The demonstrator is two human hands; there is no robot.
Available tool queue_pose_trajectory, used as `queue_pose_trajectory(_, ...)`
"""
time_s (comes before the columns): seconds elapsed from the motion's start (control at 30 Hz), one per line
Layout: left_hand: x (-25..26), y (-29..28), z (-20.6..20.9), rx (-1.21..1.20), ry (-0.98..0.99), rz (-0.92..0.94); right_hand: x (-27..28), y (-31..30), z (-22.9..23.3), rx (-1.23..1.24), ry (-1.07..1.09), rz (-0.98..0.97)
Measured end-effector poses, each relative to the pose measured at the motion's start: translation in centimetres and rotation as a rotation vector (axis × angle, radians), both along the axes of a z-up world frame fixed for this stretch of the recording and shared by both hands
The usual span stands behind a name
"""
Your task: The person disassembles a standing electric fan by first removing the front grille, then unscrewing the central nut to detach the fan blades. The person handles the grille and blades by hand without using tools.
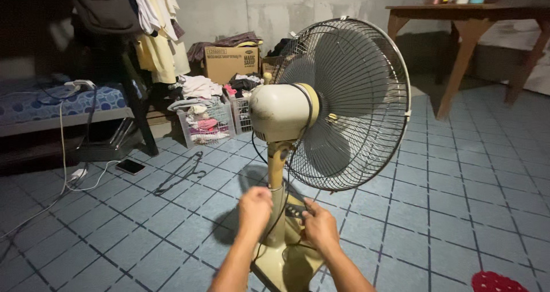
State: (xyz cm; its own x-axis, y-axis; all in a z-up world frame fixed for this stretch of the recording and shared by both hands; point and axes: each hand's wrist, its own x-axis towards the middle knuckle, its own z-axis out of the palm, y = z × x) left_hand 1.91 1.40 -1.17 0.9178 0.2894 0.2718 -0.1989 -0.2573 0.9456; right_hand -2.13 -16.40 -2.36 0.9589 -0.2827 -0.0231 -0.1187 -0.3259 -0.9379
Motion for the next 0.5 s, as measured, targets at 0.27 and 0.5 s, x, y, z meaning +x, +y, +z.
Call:
queue_pose_trajectory(0.27,6.0,0.9,1.5,-0.059,0.039,0.150,2.9,0.4,-0.6,-0.197,-0.221,0.036)
queue_pose_trajectory(0.5,9.0,0.1,0.6,-0.742,0.247,-0.195,3.8,-0.3,0.0,-0.184,0.085,0.172)
